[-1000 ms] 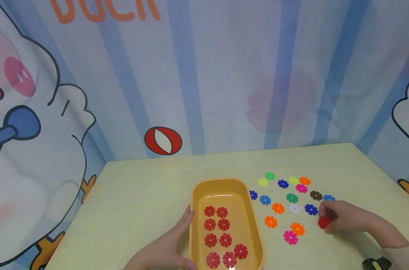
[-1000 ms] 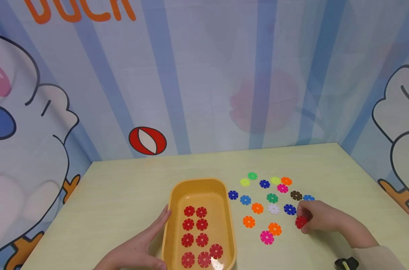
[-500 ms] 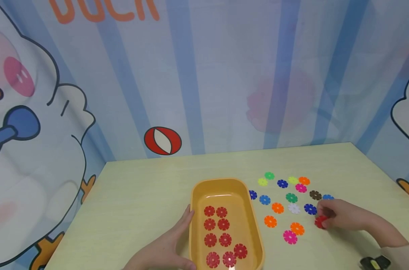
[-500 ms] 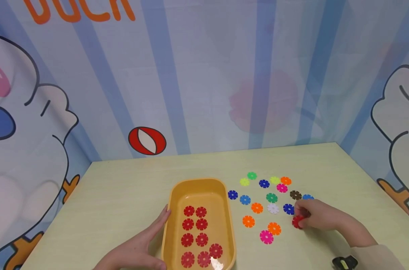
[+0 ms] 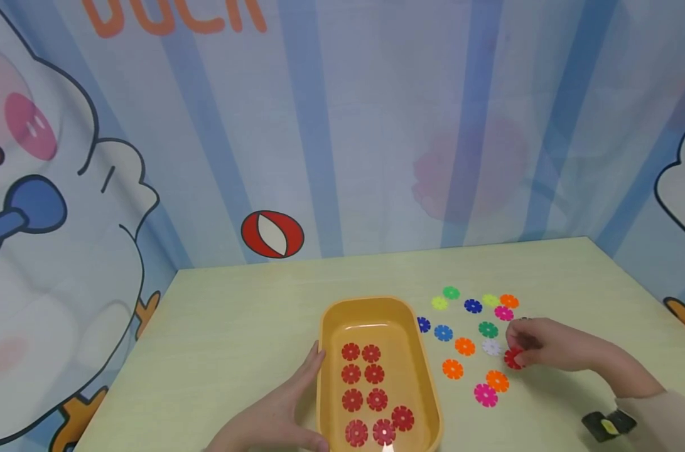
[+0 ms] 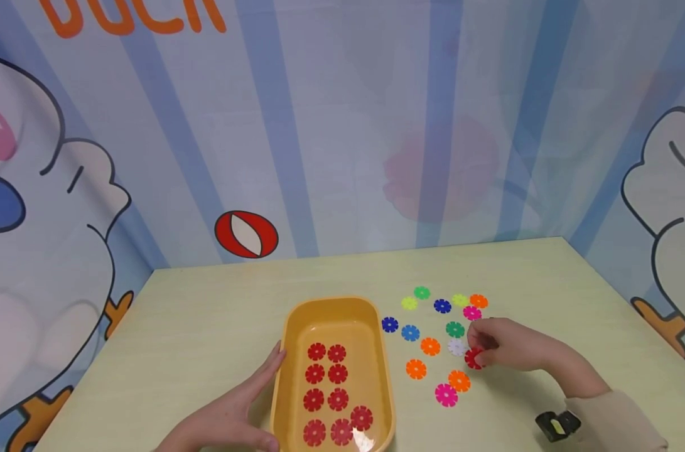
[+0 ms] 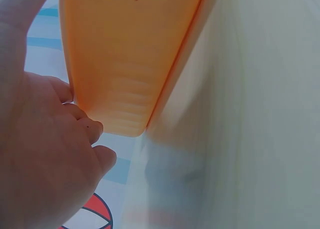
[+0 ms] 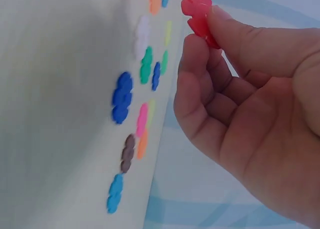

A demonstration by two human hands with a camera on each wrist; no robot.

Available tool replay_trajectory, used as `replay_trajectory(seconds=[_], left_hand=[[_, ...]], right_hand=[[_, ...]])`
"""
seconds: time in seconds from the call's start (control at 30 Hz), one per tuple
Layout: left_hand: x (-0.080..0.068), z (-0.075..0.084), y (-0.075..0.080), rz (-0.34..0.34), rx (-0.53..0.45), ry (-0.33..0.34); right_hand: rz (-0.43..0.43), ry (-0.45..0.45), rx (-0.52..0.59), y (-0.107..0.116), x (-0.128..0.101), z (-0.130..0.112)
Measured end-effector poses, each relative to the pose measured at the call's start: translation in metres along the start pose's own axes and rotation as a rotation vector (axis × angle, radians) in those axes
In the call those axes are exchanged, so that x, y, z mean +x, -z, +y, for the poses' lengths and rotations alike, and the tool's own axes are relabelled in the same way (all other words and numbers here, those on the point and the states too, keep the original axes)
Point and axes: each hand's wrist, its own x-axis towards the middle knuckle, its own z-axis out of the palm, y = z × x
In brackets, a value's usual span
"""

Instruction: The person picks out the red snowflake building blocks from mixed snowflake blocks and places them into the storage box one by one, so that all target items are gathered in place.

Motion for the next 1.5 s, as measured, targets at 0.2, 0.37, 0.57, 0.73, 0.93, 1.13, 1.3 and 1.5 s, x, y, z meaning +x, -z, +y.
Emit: replay_trajectory(seconds=[0.2,0.37,0.57,0.73,0.93,1.13,1.3,1.5], left_hand=[[0.0,0.0,0.001,-0.009,0.038,-0.023],[-0.001,0.002,0.001,-0.004,0.025,-0.003],[-0.001,0.002,0.002,-0.011,0.041,-0.021],[0.0,0.001,0.003,-0.014,0.037,-0.025],[0.0,0.0,0.002,-0.006,0.04,-0.016],[0.0,0.001,-0.001,0.005,-0.029,0.03],[0.0,0.0,-0.001,0.011,-0.02,0.035],[-0.001,0.0,0.001,0.004,0.018,0.012]], right_hand=[[-0.025,0.05,0.021,0.001,0.01,-0.027],[-0.06,0.129,0.056,-0.001,0.017,-0.052],[-0.088,0.234,0.035,-0.005,0.026,-0.077],[-0.103,0.276,0.024,-0.01,0.036,-0.093],[-0.125,0.341,0.045,-0.02,0.052,-0.107],[-0.156,0.361,0.051,-0.032,0.071,-0.12],[-0.188,0.386,0.035,-0.04,0.088,-0.125],[-0.236,0.365,0.017,-0.047,0.105,-0.128]])
